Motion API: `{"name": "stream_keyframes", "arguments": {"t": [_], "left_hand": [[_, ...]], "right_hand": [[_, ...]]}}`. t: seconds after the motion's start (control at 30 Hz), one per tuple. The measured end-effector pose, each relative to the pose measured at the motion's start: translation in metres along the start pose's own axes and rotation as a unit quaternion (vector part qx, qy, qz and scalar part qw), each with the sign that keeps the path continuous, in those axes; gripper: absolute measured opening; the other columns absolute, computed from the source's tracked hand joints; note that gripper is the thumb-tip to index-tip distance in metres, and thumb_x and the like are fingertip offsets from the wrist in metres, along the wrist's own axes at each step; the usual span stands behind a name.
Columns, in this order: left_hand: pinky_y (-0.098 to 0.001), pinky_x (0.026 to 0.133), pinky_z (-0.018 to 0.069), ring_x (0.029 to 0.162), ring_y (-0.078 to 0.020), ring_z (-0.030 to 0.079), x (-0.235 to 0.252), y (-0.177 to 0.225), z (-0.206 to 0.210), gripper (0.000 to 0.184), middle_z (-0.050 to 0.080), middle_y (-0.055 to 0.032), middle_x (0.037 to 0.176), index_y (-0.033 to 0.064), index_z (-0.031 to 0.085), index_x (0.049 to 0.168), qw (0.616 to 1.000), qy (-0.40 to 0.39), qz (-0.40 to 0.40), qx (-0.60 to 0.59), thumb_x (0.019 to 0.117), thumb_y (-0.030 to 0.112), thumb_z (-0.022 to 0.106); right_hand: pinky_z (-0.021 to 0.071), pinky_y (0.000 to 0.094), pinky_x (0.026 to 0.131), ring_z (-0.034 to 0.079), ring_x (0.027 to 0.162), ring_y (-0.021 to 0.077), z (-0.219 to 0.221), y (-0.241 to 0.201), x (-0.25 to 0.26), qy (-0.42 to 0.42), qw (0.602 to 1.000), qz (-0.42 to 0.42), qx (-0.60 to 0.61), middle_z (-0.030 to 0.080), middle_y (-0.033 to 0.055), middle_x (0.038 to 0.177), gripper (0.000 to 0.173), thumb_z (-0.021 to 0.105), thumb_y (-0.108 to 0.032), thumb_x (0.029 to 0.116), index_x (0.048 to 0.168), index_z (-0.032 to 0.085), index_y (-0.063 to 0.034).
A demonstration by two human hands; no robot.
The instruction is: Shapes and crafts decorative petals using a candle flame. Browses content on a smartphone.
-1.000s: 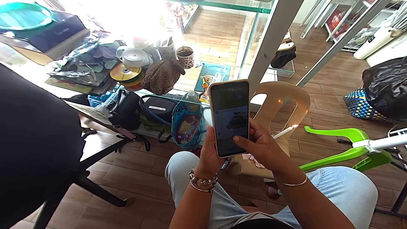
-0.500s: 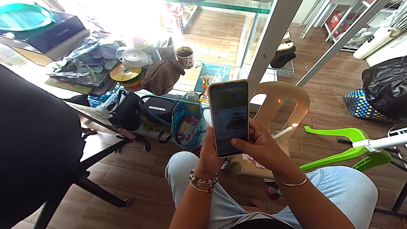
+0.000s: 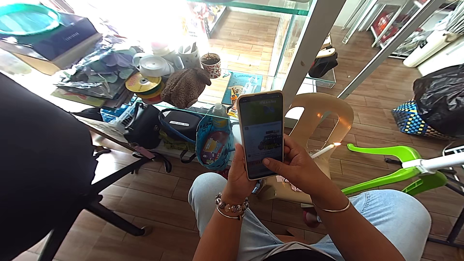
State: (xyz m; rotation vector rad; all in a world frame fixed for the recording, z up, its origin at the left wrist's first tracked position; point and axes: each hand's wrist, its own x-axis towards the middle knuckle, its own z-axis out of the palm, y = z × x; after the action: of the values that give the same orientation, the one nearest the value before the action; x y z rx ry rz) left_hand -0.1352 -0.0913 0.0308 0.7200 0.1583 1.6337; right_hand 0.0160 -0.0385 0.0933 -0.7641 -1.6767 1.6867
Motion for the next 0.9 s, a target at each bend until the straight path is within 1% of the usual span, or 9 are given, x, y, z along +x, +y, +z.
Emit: {"name": "stream_keyframes", "arguments": {"t": [0.3, 0.4, 0.63, 0.73, 0.9], "left_hand": [[-0.0334, 0.098, 0.0563, 0.113, -0.0132, 0.069, 0.0002, 0.0, -0.0003, 0.05, 0.072, -0.0023, 0.122, 0.0215, 0.066, 0.132, 1.0, -0.005, 0.0, 0.0, 0.1019, 0.058, 0.049], [-0.0332, 0.098, 0.0563, 0.113, -0.0129, 0.068, 0.0002, 0.0001, -0.0002, 0.05, 0.072, -0.0022, 0.122, 0.0218, 0.066, 0.133, 1.0, -0.008, 0.002, -0.001, 0.1025, 0.058, 0.047], [-0.0338, 0.098, 0.0564, 0.113, -0.0134, 0.069, 0.0005, -0.0001, -0.0002, 0.05, 0.072, -0.0026, 0.122, 0.0211, 0.066, 0.133, 1.0, -0.007, 0.006, -0.003, 0.1025, 0.057, 0.048], [-0.0336, 0.098, 0.0565, 0.113, -0.0131, 0.069, 0.0002, 0.0, -0.0002, 0.05, 0.072, -0.0024, 0.122, 0.0218, 0.066, 0.133, 1.0, -0.002, 0.003, 0.001, 0.1019, 0.058, 0.049], [-0.034, 0.098, 0.0563, 0.114, -0.0135, 0.068, 0.001, -0.0002, -0.0006, 0.051, 0.071, -0.0027, 0.123, 0.0218, 0.065, 0.133, 1.0, -0.008, -0.001, -0.004, 0.1016, 0.058, 0.049]], "right_hand": [[0.0617, 0.0247, 0.082, 0.073, 0.094, 0.0109, -0.0002, -0.0003, 0.0007, -0.002, 1.0, -0.003, -0.002, 0.073, 0.0028, 0.103, 0.035, 0.072, -0.009, 0.0912, 0.123, 0.056, -0.0107], [0.0621, 0.0253, 0.082, 0.073, 0.094, 0.0118, 0.0002, -0.0009, 0.0004, 0.0, 1.0, 0.004, -0.002, 0.073, 0.0039, 0.104, 0.037, 0.072, -0.009, 0.0913, 0.124, 0.056, -0.0098], [0.0618, 0.0242, 0.081, 0.073, 0.093, 0.0109, -0.0002, -0.0009, 0.0013, -0.004, 1.0, 0.001, -0.008, 0.073, 0.0027, 0.103, 0.036, 0.072, -0.009, 0.0912, 0.124, 0.056, -0.0104], [0.062, 0.0249, 0.08, 0.073, 0.092, 0.0116, -0.0005, -0.0008, 0.0012, -0.005, 1.0, 0.002, -0.003, 0.073, 0.0037, 0.102, 0.035, 0.071, -0.008, 0.0916, 0.123, 0.056, -0.0103], [0.0619, 0.0251, 0.081, 0.073, 0.092, 0.0115, -0.001, 0.0001, 0.0014, -0.007, 1.0, -0.002, -0.006, 0.073, 0.0033, 0.102, 0.035, 0.072, -0.009, 0.0916, 0.123, 0.056, -0.0099]]}}
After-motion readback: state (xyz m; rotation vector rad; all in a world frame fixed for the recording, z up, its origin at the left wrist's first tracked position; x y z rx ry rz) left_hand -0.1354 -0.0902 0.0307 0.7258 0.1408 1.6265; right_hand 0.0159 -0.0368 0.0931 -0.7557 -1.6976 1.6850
